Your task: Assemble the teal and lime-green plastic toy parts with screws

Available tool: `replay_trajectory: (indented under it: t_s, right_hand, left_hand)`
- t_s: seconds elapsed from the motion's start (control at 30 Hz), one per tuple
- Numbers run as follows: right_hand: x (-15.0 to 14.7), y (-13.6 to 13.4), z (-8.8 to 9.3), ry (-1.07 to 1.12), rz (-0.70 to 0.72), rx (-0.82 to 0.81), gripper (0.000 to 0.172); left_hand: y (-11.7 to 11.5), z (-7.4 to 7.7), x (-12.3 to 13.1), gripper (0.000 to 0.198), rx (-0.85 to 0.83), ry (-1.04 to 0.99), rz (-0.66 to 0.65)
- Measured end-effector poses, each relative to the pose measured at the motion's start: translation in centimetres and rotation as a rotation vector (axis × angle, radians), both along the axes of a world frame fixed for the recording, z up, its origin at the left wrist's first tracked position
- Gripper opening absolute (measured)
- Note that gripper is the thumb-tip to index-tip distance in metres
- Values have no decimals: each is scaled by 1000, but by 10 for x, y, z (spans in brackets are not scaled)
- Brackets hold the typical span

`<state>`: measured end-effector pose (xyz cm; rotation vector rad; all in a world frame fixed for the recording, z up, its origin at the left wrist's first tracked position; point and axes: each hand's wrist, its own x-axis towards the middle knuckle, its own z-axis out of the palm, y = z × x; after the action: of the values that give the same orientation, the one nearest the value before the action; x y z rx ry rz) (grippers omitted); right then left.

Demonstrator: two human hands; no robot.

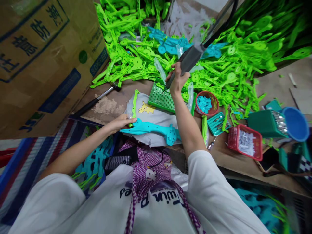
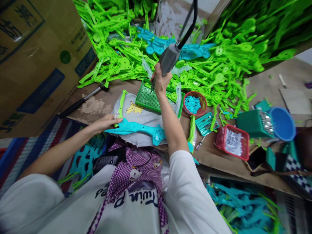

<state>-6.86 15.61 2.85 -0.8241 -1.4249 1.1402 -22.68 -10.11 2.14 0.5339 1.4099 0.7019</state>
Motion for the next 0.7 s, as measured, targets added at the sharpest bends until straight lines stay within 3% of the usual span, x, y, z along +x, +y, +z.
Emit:
replay_trajectory:
  t_s: [0.13,0.3,0.47,0.57,0.63,0.7]
  right_hand:
    - [-6,1,-4,18,-92,6,66]
    - [-8,-1,-5,-28,-64,42,68]
    - [2,-10,22,51,-154,34,69]
    - [13,-35,49,154,-151,40,63]
    - [15,-67,61,230,-141,42,63]
    - [11,-107,64,215,-1,-12,64]
  left_hand:
    - [0,0,0,53,-7,-9,1]
    - [1,0,1,52,-13,-14,22]
    - [0,-1,0,49,-26,-9,13]
    - [0,-3,0,44,-22,-4,24]
    - [0,-5,1,42,-22,4,42]
    - [-1,-5,2,41,-23,-27,52]
